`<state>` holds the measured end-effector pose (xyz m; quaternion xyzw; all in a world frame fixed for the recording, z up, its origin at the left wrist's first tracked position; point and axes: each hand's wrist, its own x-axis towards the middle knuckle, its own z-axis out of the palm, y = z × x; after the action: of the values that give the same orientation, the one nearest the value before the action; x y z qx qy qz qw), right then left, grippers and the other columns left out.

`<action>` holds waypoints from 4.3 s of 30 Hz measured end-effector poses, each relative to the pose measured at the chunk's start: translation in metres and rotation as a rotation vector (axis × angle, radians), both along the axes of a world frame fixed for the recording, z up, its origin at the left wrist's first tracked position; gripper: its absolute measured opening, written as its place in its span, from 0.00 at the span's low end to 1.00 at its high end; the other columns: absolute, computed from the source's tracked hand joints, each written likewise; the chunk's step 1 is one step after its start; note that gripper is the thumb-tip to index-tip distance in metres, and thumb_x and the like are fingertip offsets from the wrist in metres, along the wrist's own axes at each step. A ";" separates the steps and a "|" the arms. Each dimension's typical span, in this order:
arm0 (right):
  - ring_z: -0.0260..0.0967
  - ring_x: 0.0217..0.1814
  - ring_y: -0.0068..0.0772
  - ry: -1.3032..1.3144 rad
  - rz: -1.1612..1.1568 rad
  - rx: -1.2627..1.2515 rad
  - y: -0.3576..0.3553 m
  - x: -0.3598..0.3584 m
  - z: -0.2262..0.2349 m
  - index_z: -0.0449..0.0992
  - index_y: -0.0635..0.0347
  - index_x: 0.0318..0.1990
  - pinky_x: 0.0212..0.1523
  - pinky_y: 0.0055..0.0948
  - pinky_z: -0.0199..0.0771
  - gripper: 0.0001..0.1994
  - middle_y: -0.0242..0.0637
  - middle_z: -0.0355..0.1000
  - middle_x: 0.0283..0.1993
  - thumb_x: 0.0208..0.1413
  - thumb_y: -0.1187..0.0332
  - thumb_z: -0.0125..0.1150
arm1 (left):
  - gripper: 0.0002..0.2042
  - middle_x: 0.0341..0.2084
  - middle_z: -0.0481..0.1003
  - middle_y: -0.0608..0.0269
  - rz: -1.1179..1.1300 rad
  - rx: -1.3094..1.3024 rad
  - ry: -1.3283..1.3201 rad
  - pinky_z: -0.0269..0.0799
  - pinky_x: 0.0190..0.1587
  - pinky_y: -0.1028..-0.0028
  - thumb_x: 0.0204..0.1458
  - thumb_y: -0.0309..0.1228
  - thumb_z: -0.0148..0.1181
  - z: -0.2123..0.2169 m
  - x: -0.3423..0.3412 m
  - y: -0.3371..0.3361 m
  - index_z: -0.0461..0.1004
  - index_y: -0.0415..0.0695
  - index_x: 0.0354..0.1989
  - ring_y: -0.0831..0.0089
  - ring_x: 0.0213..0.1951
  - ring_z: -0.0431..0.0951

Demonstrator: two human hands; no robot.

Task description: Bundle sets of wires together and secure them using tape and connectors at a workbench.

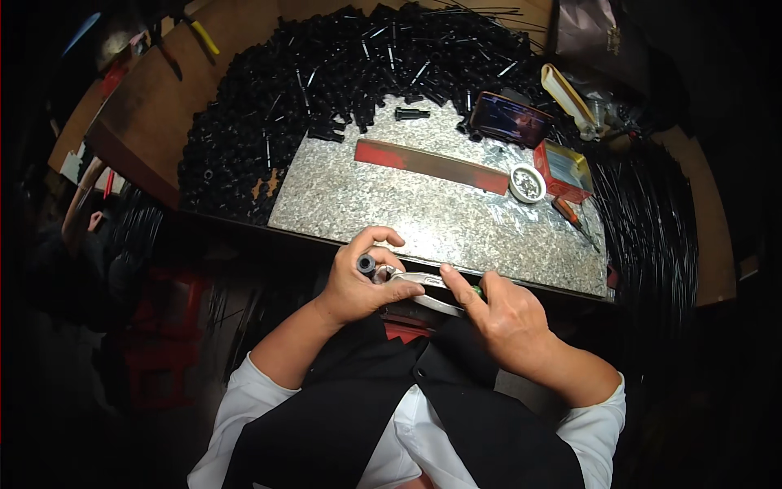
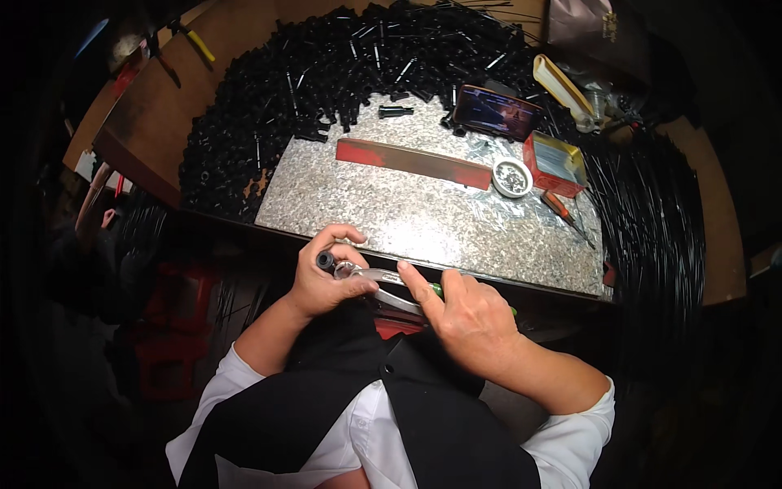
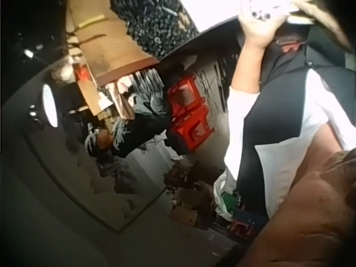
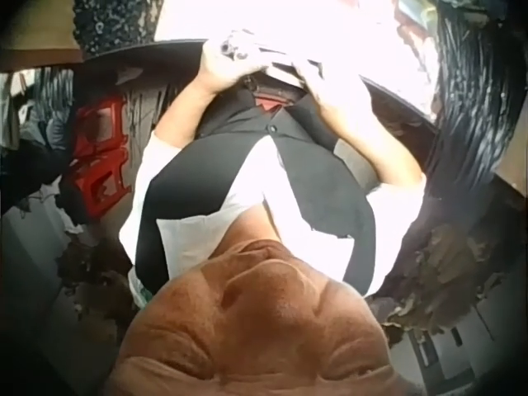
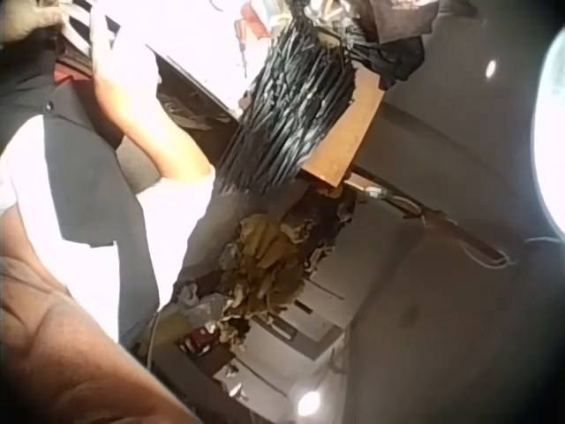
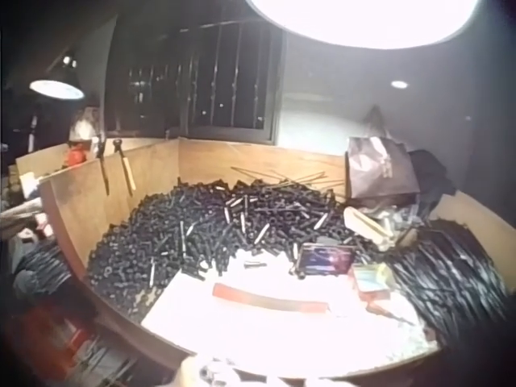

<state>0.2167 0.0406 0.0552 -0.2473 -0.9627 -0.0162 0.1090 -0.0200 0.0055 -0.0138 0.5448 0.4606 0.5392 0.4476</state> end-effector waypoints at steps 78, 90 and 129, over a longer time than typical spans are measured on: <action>0.72 0.44 0.57 -0.142 -1.268 0.258 0.168 0.305 0.072 0.68 0.69 0.38 0.44 0.49 0.72 0.10 0.57 0.74 0.37 0.52 0.73 0.57 | 0.27 0.43 0.71 0.30 0.113 -0.521 0.869 0.67 0.53 0.59 0.52 0.43 0.58 -0.146 -0.120 -0.014 0.69 0.25 0.46 0.40 0.49 0.71; 0.72 0.43 0.59 0.014 -1.267 0.411 0.183 0.314 0.089 0.69 0.69 0.35 0.41 0.48 0.72 0.07 0.58 0.73 0.36 0.51 0.76 0.56 | 0.27 0.44 0.71 0.31 0.062 -0.509 0.898 0.66 0.53 0.59 0.51 0.42 0.59 -0.141 -0.117 -0.014 0.68 0.27 0.48 0.41 0.50 0.71; 0.75 0.27 0.46 0.165 -0.344 0.330 0.093 -0.038 0.109 0.64 0.62 0.35 0.27 0.40 0.74 0.12 0.45 0.73 0.25 0.43 0.75 0.59 | 0.60 0.60 0.52 0.33 0.295 0.512 0.394 0.51 0.64 0.59 0.32 0.39 0.76 0.086 0.078 0.106 0.34 0.26 0.64 0.45 0.62 0.54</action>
<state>0.1789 0.1331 0.1638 -0.3869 -0.8786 -0.1710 0.2218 0.0581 0.1115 0.0720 0.6606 0.4618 0.5804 0.1165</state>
